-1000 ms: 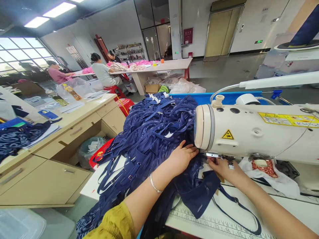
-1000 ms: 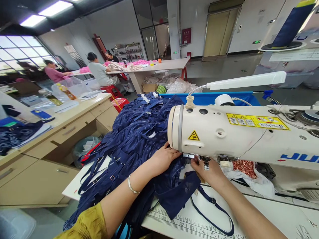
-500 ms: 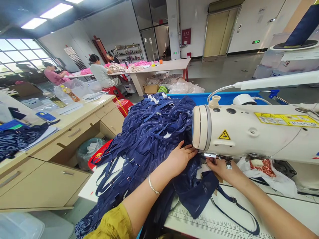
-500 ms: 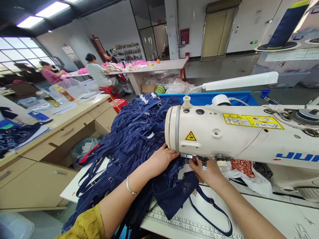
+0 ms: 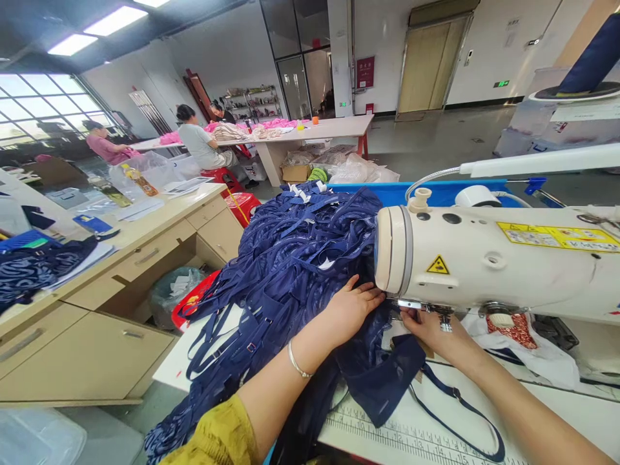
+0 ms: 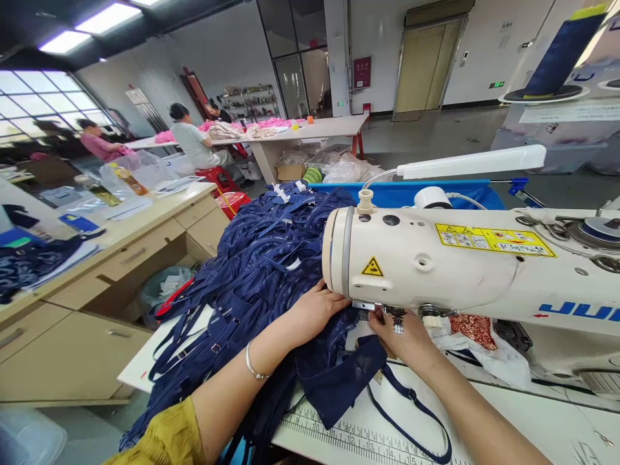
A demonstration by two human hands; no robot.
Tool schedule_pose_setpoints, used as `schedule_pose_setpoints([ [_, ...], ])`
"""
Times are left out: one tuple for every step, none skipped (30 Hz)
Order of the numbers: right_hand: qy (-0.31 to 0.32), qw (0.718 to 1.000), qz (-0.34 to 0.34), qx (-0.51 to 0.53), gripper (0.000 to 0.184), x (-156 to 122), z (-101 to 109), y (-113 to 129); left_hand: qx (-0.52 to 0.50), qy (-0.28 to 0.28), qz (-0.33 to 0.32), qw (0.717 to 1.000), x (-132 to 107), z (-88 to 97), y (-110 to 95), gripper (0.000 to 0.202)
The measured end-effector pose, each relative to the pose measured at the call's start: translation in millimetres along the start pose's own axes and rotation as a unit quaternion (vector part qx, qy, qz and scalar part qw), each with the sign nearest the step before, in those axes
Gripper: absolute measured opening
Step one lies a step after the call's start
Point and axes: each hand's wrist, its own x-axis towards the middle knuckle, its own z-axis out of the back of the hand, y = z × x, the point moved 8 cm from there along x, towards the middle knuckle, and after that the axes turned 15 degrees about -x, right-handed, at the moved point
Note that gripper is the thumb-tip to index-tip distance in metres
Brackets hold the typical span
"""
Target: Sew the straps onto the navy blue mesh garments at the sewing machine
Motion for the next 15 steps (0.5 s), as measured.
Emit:
schedule_pose_setpoints([
  [0.002, 1.0, 0.004, -0.004, 0.025, 0.2, 0.6, 0.9, 0.002, -0.004, -0.001, 1.0, -0.1, 0.7, -0.2, 0.038],
  [0.003, 1.0, 0.006, -0.007, 0.027, 0.5, 1.4, 2.0, 0.004, -0.007, -0.002, 1.0, -0.2, 1.3, -0.5, 0.038],
  [0.005, 1.0, 0.007, -0.009, 0.028, 0.7, 2.3, 3.2, 0.007, -0.009, -0.004, 1.0, -0.4, 1.8, -0.8, 0.038],
  [0.005, 1.0, 0.006, -0.01, 0.03, 0.8, 3.3, 4.2, 0.009, -0.01, -0.004, 1.0, -0.4, 1.9, -1.0, 0.038],
  [0.004, 1.0, 0.004, -0.01, 0.031, 0.7, 4.2, 5.2, 0.01, -0.009, -0.005, 1.0, -0.5, 1.8, -1.0, 0.037],
  [0.002, 1.0, 0.0, -0.009, 0.031, 0.6, 5.1, 5.9, 0.011, -0.009, -0.005, 1.0, -0.5, 1.7, -1.0, 0.037],
  [0.001, 1.0, -0.004, -0.007, 0.03, 0.4, 5.5, 6.3, 0.012, -0.008, -0.004, 1.0, -0.5, 1.5, -0.8, 0.037],
  [0.0, 1.0, -0.007, -0.005, 0.03, 0.2, 5.6, 6.4, 0.013, -0.008, -0.004, 1.0, -0.5, 1.6, -0.5, 0.037],
  [-0.001, 1.0, -0.008, -0.003, 0.029, 0.2, 5.4, 6.2, 0.014, -0.008, -0.004, 1.0, -0.4, 1.7, -0.4, 0.037],
  [-0.002, 1.0, -0.009, 0.0, 0.028, 0.3, 4.9, 5.5, 0.014, -0.007, -0.006, 1.0, -0.4, 1.9, -0.4, 0.037],
  [-0.003, 1.0, -0.01, 0.002, 0.027, 0.5, 4.2, 4.5, 0.015, -0.006, -0.007, 1.0, -0.4, 2.3, -0.5, 0.037],
  [-0.003, 1.0, -0.009, 0.005, 0.026, 0.8, 3.4, 3.4, 0.017, -0.005, -0.009, 1.0, -0.5, 2.8, -0.7, 0.037],
  [-0.002, 1.0, -0.009, 0.01, 0.025, 1.0, 2.6, 2.2, 0.018, -0.006, -0.011, 1.0, -0.6, 3.6, -1.0, 0.037],
  [-0.001, 1.0, -0.009, 0.017, 0.024, 1.2, 1.8, 1.0, 0.019, -0.007, -0.012, 1.0, -0.8, 4.7, -1.3, 0.037],
  [0.0, 1.0, -0.01, 0.024, 0.023, 1.1, 1.1, 0.0, 0.019, -0.007, -0.013, 1.0, -1.0, 5.6, -1.8, 0.037],
])
